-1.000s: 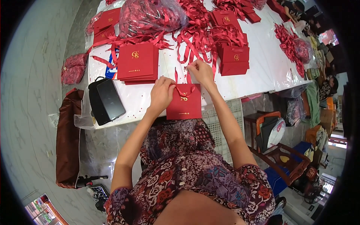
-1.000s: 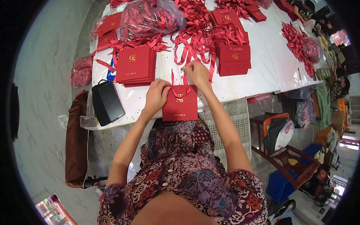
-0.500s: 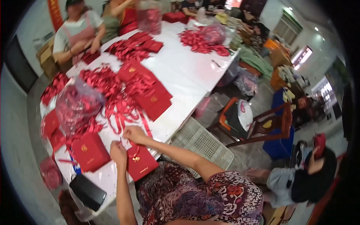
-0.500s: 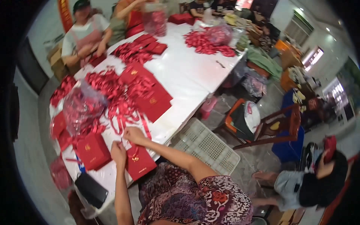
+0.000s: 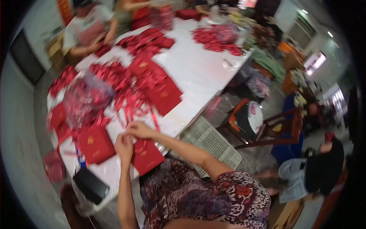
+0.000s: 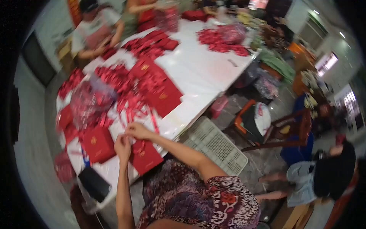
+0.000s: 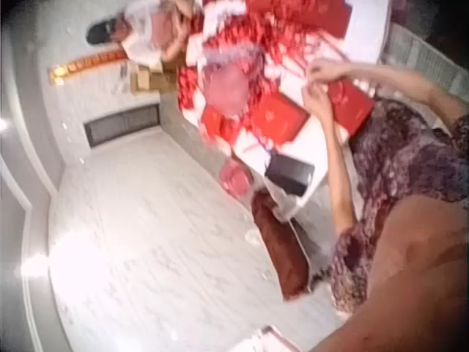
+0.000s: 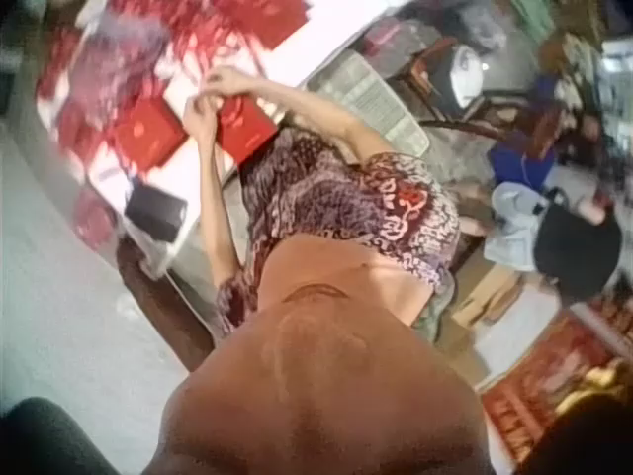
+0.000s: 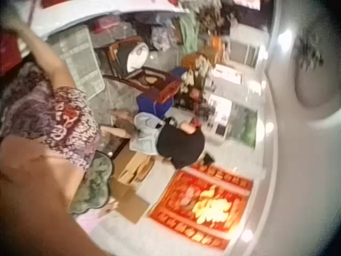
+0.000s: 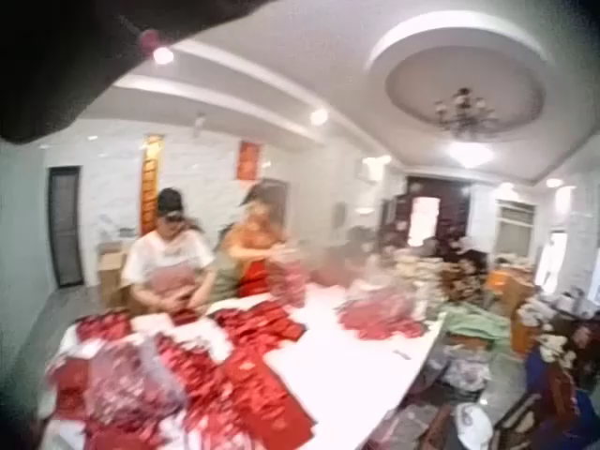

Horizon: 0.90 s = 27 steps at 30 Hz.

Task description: Assembling and tying ribbons on red gift boxes.

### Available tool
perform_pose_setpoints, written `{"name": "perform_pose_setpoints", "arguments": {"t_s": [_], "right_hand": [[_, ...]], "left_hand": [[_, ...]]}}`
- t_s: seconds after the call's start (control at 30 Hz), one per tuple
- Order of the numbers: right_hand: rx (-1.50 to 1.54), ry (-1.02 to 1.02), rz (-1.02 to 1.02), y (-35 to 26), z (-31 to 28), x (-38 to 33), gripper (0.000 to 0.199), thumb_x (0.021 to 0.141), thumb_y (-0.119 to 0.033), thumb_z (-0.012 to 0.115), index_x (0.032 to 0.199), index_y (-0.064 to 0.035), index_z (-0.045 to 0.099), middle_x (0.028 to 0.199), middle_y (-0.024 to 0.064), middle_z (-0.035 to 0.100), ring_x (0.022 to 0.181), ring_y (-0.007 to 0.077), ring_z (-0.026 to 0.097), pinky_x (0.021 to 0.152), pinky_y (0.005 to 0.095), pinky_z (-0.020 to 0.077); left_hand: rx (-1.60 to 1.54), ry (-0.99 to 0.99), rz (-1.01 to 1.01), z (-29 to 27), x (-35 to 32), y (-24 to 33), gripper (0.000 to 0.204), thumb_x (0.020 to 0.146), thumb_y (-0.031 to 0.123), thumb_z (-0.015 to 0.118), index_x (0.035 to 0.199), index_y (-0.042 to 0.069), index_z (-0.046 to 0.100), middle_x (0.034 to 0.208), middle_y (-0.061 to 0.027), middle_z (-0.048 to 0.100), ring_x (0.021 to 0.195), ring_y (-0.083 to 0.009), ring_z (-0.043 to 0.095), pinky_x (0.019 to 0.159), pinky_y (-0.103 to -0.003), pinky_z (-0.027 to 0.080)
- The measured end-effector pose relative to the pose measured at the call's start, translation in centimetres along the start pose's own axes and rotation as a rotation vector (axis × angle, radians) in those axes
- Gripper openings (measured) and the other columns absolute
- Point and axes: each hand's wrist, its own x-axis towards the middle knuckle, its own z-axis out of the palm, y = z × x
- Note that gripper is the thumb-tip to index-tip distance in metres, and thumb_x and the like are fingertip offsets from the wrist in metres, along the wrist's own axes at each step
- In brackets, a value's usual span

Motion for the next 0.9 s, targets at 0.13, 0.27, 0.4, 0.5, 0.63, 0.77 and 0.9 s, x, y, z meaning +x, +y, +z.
{"name": "perform_pose_setpoints", "arguments": {"t_s": [0.13, 0.27, 0.4, 0.5, 0.63, 0.77, 0.9], "right_hand": [[-0.089, -0.035, 0.125, -1.0, -2.3, 0.2, 0.017, 0.093, -0.019, 0.068, 0.097, -0.0033, 0.072, 0.081, 0.0027, 0.069, 0.071, 0.0083, 0.061, 0.062, 0.0251, 0.0492], [-0.025, -0.051, -0.037, -2.6, -2.4, 0.1, 0.017, 0.091, -0.016, 0.068, 0.093, 0.0010, 0.070, 0.077, 0.0019, 0.068, 0.072, 0.0083, 0.061, 0.067, 0.0250, 0.0492], [0.037, -0.094, -0.006, -2.5, -1.8, -0.2, 0.014, 0.096, -0.014, 0.060, 0.094, -0.0004, 0.063, 0.082, 0.0011, 0.064, 0.077, 0.0081, 0.061, 0.069, 0.0247, 0.0486], [0.085, 0.021, 0.066, -2.6, -1.4, -1.3, 0.014, 0.100, -0.015, 0.055, 0.101, -0.0016, 0.058, 0.081, 0.0017, 0.061, 0.071, 0.0094, 0.064, 0.061, 0.0223, 0.0499], [-0.018, 0.272, -0.026, -2.4, -2.5, -2.2, 0.014, 0.101, -0.017, 0.054, 0.101, -0.0030, 0.057, 0.078, 0.0028, 0.060, 0.061, 0.0098, 0.064, 0.053, 0.0219, 0.0481], [0.114, 0.418, 0.040, -3.2, -2.9, -2.0, 0.017, 0.102, -0.021, 0.054, 0.098, -0.0051, 0.058, 0.067, 0.0020, 0.059, 0.053, 0.0065, 0.057, 0.046, 0.0207, 0.0412], [0.326, 0.505, 0.146, -3.5, -2.5, -1.1, 0.017, 0.101, -0.024, 0.056, 0.100, -0.0078, 0.059, 0.071, 0.0010, 0.062, 0.050, 0.0068, 0.054, 0.044, 0.0196, 0.0391]], "left_hand": [[0.089, 0.006, 0.096, 0.6, 0.8, 0.5, 0.012, 0.089, 0.013, 0.062, 0.097, 0.005, 0.065, 0.080, -0.0156, 0.065, 0.070, -0.0285, 0.065, 0.064, -0.037, 0.050], [0.134, -0.056, 0.019, -0.1, 1.1, 1.9, 0.013, 0.089, 0.016, 0.065, 0.098, 0.006, 0.065, 0.080, -0.0154, 0.065, 0.067, -0.0295, 0.064, 0.061, -0.038, 0.049], [0.077, -0.097, -0.006, -1.1, 0.7, 2.2, 0.010, 0.087, 0.012, 0.065, 0.094, 0.005, 0.063, 0.080, -0.0125, 0.063, 0.074, -0.0311, 0.060, 0.068, -0.042, 0.048], [0.112, -0.025, 0.081, -1.9, -0.8, 1.5, 0.016, 0.088, 0.013, 0.065, 0.102, 0.006, 0.065, 0.093, -0.0126, 0.064, 0.083, -0.0324, 0.059, 0.075, -0.042, 0.048], [0.165, -0.011, -0.022, -1.9, -4.5, 2.0, 0.037, 0.091, 0.017, 0.064, 0.123, 0.000, 0.055, 0.107, -0.0193, 0.064, 0.099, -0.0337, 0.061, 0.082, -0.040, 0.050], [-0.264, -0.031, -0.253, -2.0, -7.3, 1.5, 0.050, 0.092, 0.011, 0.065, 0.135, -0.001, 0.044, 0.119, -0.0215, 0.062, 0.111, -0.0262, 0.061, 0.090, -0.036, 0.051], [-0.864, 0.134, -0.392, -2.6, -8.1, 2.7, 0.052, 0.090, 0.004, 0.067, 0.136, -0.002, 0.043, 0.121, -0.0166, 0.063, 0.113, -0.0178, 0.060, 0.094, -0.033, 0.049]]}}
